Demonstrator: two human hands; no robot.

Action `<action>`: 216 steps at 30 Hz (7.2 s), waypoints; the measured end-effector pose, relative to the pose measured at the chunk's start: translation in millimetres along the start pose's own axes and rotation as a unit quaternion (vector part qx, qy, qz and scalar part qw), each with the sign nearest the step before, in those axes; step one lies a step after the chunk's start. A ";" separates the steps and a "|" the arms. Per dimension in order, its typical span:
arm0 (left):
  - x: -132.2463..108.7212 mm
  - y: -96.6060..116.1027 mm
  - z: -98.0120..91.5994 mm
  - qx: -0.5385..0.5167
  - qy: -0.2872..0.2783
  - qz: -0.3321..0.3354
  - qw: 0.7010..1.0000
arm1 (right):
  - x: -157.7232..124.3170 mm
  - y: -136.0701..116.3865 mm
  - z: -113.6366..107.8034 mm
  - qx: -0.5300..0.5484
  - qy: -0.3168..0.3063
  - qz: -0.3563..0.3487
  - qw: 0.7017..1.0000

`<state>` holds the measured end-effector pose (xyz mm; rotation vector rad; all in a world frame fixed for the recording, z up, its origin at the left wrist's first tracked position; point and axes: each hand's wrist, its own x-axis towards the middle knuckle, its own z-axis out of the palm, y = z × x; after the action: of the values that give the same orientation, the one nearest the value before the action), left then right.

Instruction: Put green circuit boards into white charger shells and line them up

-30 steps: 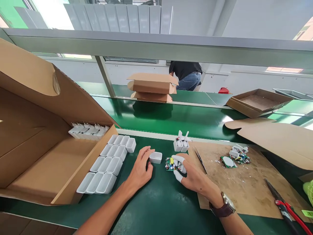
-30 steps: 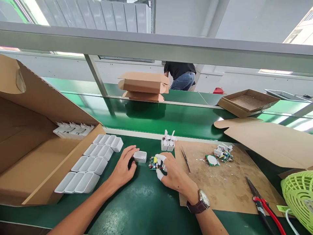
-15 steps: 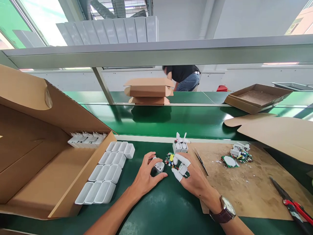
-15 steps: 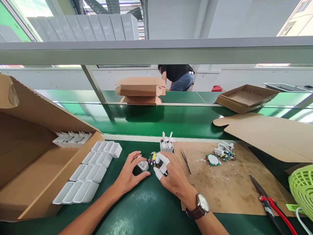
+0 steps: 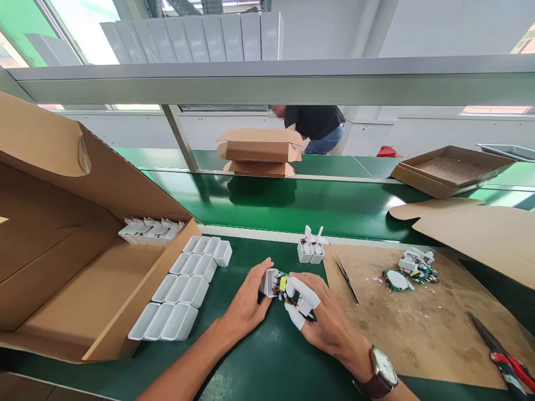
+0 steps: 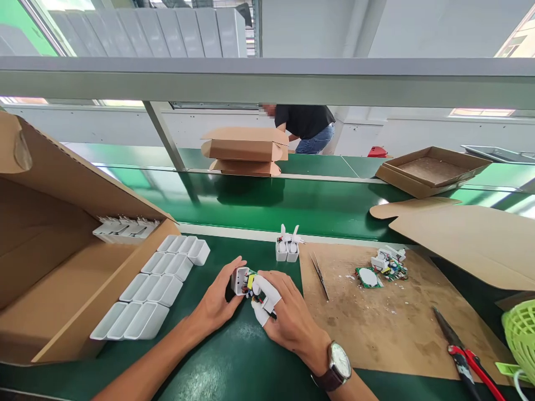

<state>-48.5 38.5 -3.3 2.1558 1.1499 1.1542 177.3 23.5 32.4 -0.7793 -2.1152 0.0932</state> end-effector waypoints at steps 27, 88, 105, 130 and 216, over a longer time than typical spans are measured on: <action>-0.5 2.0 0.0 0.010 -0.025 0.025 0.999 | -0.3 -2.6 -0.1 0.009 -0.056 0.040 0.998; -0.3 19.1 1.7 -0.235 -0.054 -0.143 0.960 | -0.5 3.0 17.7 0.077 -0.091 0.072 0.990; -3.5 13.9 6.4 -0.134 0.014 -0.096 0.986 | -8.3 6.6 21.6 0.056 -0.095 0.089 0.990; -7.2 16.2 0.4 -0.085 -0.001 -0.096 0.992 | -6.6 4.8 20.4 0.071 -0.112 0.122 0.984; -8.1 18.0 14.2 -0.078 0.054 -0.024 0.995 | 5.6 -3.7 28.3 0.467 0.026 0.466 0.751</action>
<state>-30.8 21.9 -2.7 1.9606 1.1102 1.3080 151.9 29.4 19.7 -1.0539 -1.1310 1.5064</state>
